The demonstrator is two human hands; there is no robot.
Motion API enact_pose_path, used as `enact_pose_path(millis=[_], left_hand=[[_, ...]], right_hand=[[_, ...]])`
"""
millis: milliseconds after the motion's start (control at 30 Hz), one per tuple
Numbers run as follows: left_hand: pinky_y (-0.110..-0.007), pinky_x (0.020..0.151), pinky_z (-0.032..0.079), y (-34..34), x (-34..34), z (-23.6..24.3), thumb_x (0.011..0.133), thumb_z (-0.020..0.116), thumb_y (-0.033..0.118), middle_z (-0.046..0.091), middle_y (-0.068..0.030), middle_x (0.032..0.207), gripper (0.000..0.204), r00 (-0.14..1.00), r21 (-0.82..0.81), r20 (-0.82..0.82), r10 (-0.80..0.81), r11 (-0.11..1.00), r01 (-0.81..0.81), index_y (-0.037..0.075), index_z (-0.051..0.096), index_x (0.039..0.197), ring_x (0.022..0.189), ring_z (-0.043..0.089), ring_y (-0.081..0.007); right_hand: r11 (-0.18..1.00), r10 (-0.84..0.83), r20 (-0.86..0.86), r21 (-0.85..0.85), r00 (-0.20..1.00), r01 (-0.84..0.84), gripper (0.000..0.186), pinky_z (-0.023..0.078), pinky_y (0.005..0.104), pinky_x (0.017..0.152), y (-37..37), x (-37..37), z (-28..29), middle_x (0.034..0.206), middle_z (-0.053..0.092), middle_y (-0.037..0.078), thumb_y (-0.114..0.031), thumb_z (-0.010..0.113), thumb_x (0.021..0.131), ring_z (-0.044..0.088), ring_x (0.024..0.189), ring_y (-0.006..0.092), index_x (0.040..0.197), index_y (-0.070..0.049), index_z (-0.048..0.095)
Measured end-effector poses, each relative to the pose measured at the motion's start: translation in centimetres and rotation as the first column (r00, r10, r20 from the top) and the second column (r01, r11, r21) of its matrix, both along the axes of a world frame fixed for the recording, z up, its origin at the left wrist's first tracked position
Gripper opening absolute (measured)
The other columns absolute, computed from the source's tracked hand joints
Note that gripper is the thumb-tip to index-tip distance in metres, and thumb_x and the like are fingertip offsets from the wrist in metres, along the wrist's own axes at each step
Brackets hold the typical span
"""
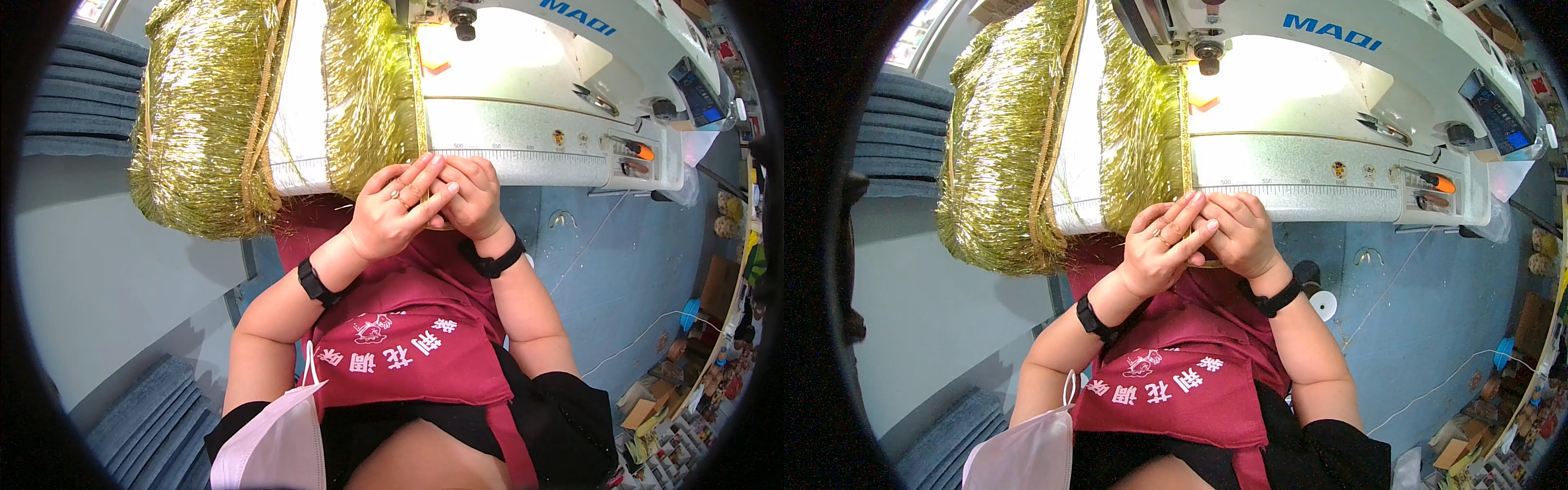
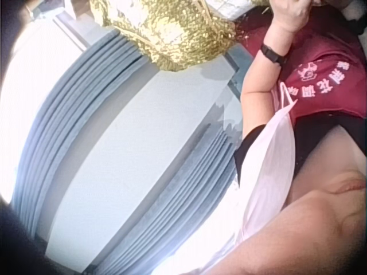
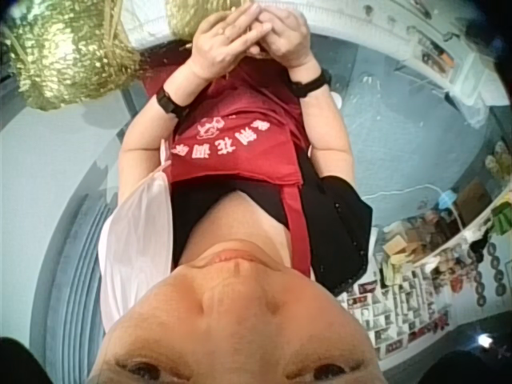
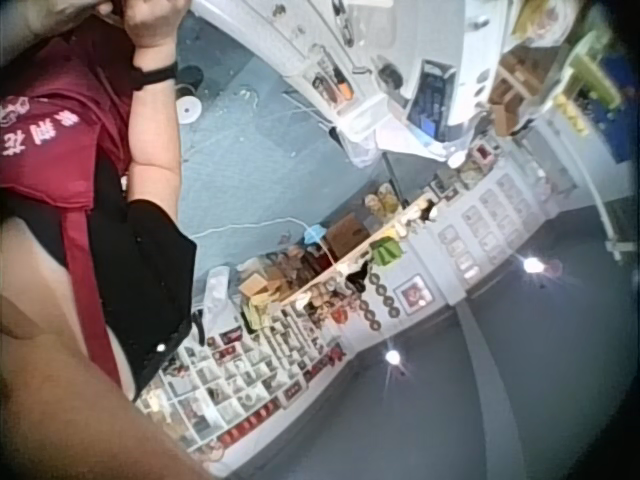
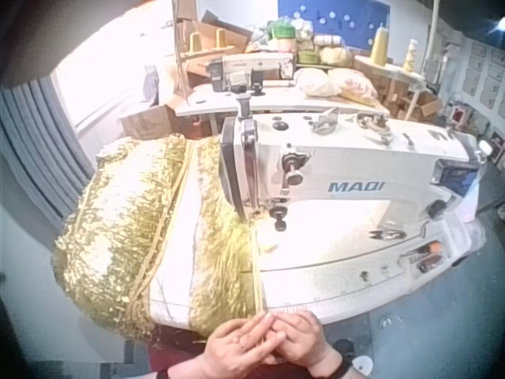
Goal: The person aligns a gold tinsel-like fabric under the presser foot of a sewing machine and sews a straight seam. They repeatedly adjust the fabric, guide it through the machine, and trim excess thread with scissors.
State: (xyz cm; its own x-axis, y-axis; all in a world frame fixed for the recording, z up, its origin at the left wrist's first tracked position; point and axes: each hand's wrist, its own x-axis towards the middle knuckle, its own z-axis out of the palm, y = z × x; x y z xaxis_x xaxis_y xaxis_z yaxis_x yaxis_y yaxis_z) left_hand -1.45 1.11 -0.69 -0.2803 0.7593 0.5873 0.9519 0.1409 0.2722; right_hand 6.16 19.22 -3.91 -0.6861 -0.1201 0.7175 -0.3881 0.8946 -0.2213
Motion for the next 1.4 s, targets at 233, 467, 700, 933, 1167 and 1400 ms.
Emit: enact_pose_path(millis=[233,467,700,933,1167,1400], left_hand=[[-0.041,0.102,0.049,-0.01,-0.08,0.00,0.101,0.059,0.038,0.063,-0.0197,0.143,0.043,1.000,-0.002,-0.003,0.001,1.000,-0.001,0.013,0.067,0.136,0.128,0.064,-0.0310],[-0.039,0.099,0.052,0.18,-0.15,0.07,0.096,0.065,0.037,0.065,-0.0148,0.140,0.043,1.000,-0.002,-0.018,0.014,1.000,-0.014,0.015,0.069,0.133,0.127,0.065,-0.0268],[-0.039,0.100,0.051,0.23,-0.09,0.19,0.097,0.064,0.037,0.064,-0.0148,0.141,0.043,1.000,0.003,-0.017,0.017,1.000,-0.017,0.015,0.069,0.134,0.127,0.065,-0.0266],[-0.039,0.101,0.051,0.17,0.02,0.16,0.098,0.063,0.038,0.065,-0.0150,0.140,0.043,0.999,-0.011,-0.022,0.025,1.000,-0.026,0.015,0.069,0.133,0.128,0.064,-0.0269],[-0.040,0.101,0.051,0.35,0.05,0.08,0.099,0.061,0.037,0.065,-0.0155,0.140,0.041,0.999,0.006,-0.032,0.034,0.999,-0.034,0.014,0.069,0.133,0.128,0.064,-0.0270],[-0.040,0.102,0.050,0.31,0.16,0.09,0.099,0.061,0.036,0.064,-0.0150,0.141,0.041,0.998,-0.011,-0.034,0.043,0.999,-0.044,0.015,0.069,0.133,0.130,0.063,-0.0266]], right_hand=[[1.000,-0.002,0.001,-0.014,1.000,0.002,0.025,0.050,0.0406,0.095,-0.09,-0.04,0.17,0.116,0.072,0.003,-0.025,0.064,0.091,0.066,0.112,0.0212,0.107,-0.009,0.072],[1.000,-0.011,-0.008,-0.006,1.000,0.011,0.025,0.050,0.0406,0.094,-0.05,-0.09,0.17,0.116,0.072,0.003,-0.026,0.064,0.092,0.066,0.112,0.0217,0.107,-0.008,0.072],[1.000,-0.013,-0.012,-0.014,1.000,0.013,0.023,0.050,0.0400,0.093,-0.14,-0.10,0.35,0.115,0.072,0.003,-0.024,0.064,0.091,0.066,0.111,0.0214,0.106,-0.009,0.072],[1.000,-0.014,-0.020,-0.014,1.000,0.014,0.022,0.050,0.0396,0.092,-0.17,-0.15,0.47,0.114,0.072,0.003,-0.023,0.065,0.090,0.066,0.111,0.0214,0.106,-0.008,0.072],[1.000,-0.026,-0.017,-0.004,1.000,0.026,0.026,0.051,0.0396,0.091,-0.17,-0.17,0.47,0.115,0.073,0.004,-0.028,0.063,0.092,0.066,0.111,0.0216,0.107,-0.008,0.072],[1.000,-0.024,-0.026,-0.010,0.999,0.024,0.028,0.050,0.0397,0.090,-0.18,-0.25,0.39,0.115,0.073,0.004,-0.031,0.063,0.094,0.066,0.110,0.0215,0.107,-0.009,0.073]])
